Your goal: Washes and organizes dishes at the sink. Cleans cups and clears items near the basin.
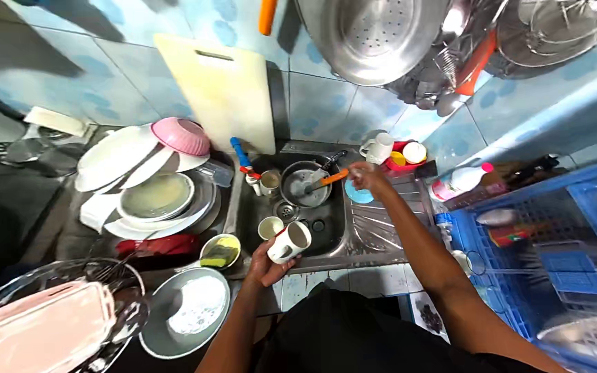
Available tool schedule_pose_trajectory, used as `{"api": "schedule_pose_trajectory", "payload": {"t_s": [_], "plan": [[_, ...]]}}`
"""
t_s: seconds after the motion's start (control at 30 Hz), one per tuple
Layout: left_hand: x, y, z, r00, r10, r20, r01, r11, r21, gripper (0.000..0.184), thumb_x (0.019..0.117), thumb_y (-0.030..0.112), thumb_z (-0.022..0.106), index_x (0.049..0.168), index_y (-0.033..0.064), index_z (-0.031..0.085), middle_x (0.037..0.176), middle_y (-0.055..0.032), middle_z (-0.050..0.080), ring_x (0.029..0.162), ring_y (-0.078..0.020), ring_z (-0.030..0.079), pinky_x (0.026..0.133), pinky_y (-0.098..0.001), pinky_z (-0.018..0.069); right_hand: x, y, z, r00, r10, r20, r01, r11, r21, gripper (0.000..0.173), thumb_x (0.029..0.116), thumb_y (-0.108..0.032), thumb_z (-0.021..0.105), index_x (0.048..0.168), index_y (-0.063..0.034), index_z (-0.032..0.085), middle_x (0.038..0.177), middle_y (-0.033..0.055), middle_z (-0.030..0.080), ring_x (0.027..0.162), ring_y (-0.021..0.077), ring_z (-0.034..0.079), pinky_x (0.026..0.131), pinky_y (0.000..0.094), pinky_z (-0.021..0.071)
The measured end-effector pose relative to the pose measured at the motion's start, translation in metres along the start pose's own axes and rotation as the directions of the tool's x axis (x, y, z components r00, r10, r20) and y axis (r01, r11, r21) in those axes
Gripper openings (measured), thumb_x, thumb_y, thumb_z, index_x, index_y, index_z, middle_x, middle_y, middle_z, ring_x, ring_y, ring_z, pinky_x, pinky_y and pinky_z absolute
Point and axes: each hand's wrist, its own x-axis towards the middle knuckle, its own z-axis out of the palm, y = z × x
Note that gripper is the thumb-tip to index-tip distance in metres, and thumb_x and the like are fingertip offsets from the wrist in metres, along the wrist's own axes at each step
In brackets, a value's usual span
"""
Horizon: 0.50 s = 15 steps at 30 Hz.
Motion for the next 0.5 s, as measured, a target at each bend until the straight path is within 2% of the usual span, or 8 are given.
{"api": "schedule_pose_trajectory", "payload": {"t_s": [0.1,0.2,0.27,0.33,0.4,0.5], "plan": [[0.000,0.000,-0.003,1.000,-0.010,-0.017,0.010,1.000,0.001,0.060,0.0797,0.044,0.080,0.130,0.0155,0.065,0.121,-0.0209,0.069,0.103,-0.0371,0.071,0.081,-0.0534,0.0610,0.011,0.060,-0.079,0.956,0.082,-0.282,-0.055,0.993,0.103,0.036,0.1068,-0.024,0.053,0.136,-0.0035,0.057,0.100,0.0120,0.071,0.075,0.0186,0.067,0.068,0.0371,0.0584],[-0.002,0.001,-0.006,1.000,-0.019,-0.022,0.019,1.000,-0.014,0.060,0.0797,0.044,0.080,0.130,0.0149,0.065,0.120,-0.0220,0.069,0.102,-0.0376,0.071,0.081,-0.0533,0.0610,0.010,0.088,-0.120,0.887,0.196,-0.419,-0.146,0.978,0.147,0.033,0.1056,-0.020,0.051,0.134,-0.0033,0.057,0.100,0.0130,0.069,0.075,0.0185,0.066,0.067,0.0370,0.0570],[-0.002,0.002,-0.005,0.999,-0.023,-0.028,0.022,0.999,-0.029,0.057,0.0801,0.043,0.080,0.127,0.0138,0.067,0.119,-0.0222,0.069,0.102,-0.0376,0.071,0.081,-0.0533,0.0607,0.017,0.093,-0.132,0.863,0.206,-0.461,-0.167,0.978,0.126,0.032,0.1020,-0.016,0.057,0.131,-0.0034,0.059,0.101,0.0145,0.069,0.076,0.0205,0.066,0.067,0.0387,0.0574],[-0.003,0.002,-0.001,0.998,-0.020,-0.052,0.019,0.999,-0.028,0.057,0.0799,0.043,0.080,0.126,0.0135,0.067,0.118,-0.0218,0.069,0.101,-0.0374,0.071,0.080,-0.0530,0.0613,0.030,0.087,-0.132,0.868,0.145,-0.475,-0.124,0.989,0.075,0.039,0.0980,-0.013,0.064,0.135,-0.0025,0.056,0.109,0.0184,0.068,0.083,0.0253,0.067,0.072,0.0442,0.0578],[-0.004,0.002,0.000,0.998,-0.019,-0.059,0.017,0.999,-0.036,0.057,0.0799,0.043,0.080,0.127,0.0136,0.067,0.119,-0.0217,0.069,0.102,-0.0374,0.071,0.082,-0.0534,0.0609,0.048,0.077,-0.124,0.878,0.038,-0.477,-0.039,0.999,0.007,0.059,0.0911,-0.012,0.072,0.144,-0.0029,0.048,0.123,0.0237,0.066,0.098,0.0329,0.070,0.083,0.0507,0.0596],[-0.004,0.001,-0.001,0.998,-0.018,-0.056,0.014,0.998,-0.064,0.057,0.0792,0.041,0.082,0.126,0.0123,0.068,0.119,-0.0226,0.069,0.103,-0.0385,0.070,0.083,-0.0547,0.0603,0.082,0.066,-0.111,0.828,-0.117,-0.549,0.027,0.985,-0.170,0.087,0.0796,-0.018,0.085,0.152,-0.0040,0.040,0.139,0.0278,0.056,0.122,0.0398,0.060,0.100,0.0569,0.0533]]}}
